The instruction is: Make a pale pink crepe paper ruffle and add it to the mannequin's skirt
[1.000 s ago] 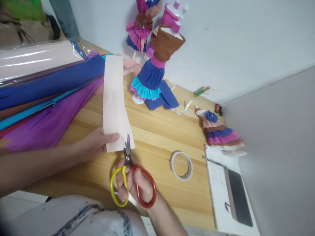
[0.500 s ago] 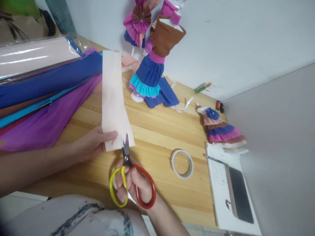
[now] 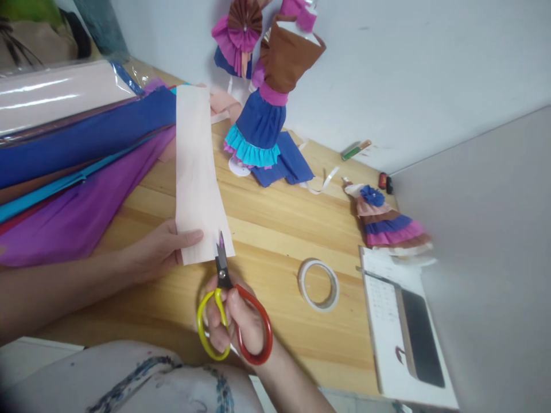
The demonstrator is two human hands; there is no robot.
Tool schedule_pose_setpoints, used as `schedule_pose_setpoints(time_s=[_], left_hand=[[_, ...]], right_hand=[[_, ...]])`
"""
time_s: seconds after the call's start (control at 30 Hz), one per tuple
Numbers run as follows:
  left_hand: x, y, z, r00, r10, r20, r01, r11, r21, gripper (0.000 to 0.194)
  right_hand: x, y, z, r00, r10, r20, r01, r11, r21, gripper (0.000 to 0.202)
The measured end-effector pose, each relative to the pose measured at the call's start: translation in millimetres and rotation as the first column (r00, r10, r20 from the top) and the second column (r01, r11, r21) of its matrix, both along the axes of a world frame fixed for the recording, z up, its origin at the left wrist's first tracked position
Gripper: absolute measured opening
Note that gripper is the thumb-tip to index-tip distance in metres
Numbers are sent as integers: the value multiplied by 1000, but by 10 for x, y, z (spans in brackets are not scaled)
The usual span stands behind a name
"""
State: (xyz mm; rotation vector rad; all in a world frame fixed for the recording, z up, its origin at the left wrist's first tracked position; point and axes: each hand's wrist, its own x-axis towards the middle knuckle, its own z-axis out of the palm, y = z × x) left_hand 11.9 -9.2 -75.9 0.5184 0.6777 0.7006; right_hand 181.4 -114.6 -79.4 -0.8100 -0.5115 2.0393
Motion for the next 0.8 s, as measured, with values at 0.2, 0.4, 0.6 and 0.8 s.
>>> schedule_pose_setpoints(time_s=[0.2, 0.4, 0.6, 0.8], left_hand=[[-2, -1, -9, 999, 17, -41, -18, 999, -27, 34], [-6, 8, 9, 1000, 12, -27, -13, 999, -42, 34], [-3, 24, 52, 1000, 14, 8, -14, 999, -35, 38], [41, 16, 88, 996, 85, -20, -86, 996, -37, 39]], right_hand=[[5, 1, -32, 999, 25, 25, -26, 999, 47, 37], [5, -1, -47, 999, 35, 7, -36, 996, 77, 34], [-30, -4, -24, 1000, 21, -2, -21, 994, 108, 32], [-23, -20, -28, 999, 15, 42, -17, 998, 66, 30]])
